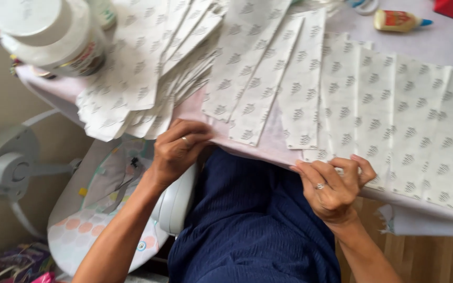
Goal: The person folds and aligns multiple patterned paper pouches on a table, then applies glue along the edges to seal them. The pouches are handled one at a time and arranged in a row.
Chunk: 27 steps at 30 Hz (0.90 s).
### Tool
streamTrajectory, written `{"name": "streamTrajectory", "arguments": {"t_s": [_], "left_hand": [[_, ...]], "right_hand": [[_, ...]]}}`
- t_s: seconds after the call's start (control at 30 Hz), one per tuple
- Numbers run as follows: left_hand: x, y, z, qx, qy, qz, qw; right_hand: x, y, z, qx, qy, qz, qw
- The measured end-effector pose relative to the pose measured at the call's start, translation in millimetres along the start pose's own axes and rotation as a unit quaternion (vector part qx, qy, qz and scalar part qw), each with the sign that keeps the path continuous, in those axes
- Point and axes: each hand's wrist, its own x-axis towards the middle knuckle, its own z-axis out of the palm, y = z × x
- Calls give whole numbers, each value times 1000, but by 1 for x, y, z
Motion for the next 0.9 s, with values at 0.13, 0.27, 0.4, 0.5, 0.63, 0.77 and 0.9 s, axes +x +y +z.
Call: {"name": "streamTrajectory", "arguments": {"t_s": [0.13, 0.27, 0.4, 0.5, 0.63, 0.77, 0.9], "left_hand": [[2, 0, -3, 9, -23, -46, 999], [7, 6, -3, 28, -26, -43, 998], [11, 16, -7, 19, -46, -54, 997], [9, 17, -9, 40, -78, -52, 995], [3, 21, -16, 100, -141, -56, 983], [-6, 30, -14, 178, -176, -91, 964], [-27, 6, -20, 139, -214, -108, 961]], "right_hand": [[9, 4, -2, 20, 13, -9, 1000], [3, 4, 1, 27, 26, -20, 999], [-5, 6, -4, 39, 45, -21, 998], [-5, 20, -40, 72, 50, 19, 996], [-49, 61, -111, 55, 85, 109, 989], [-143, 83, -155, 40, 151, 241, 958], [-250, 67, -141, 25, 140, 393, 908]]}}
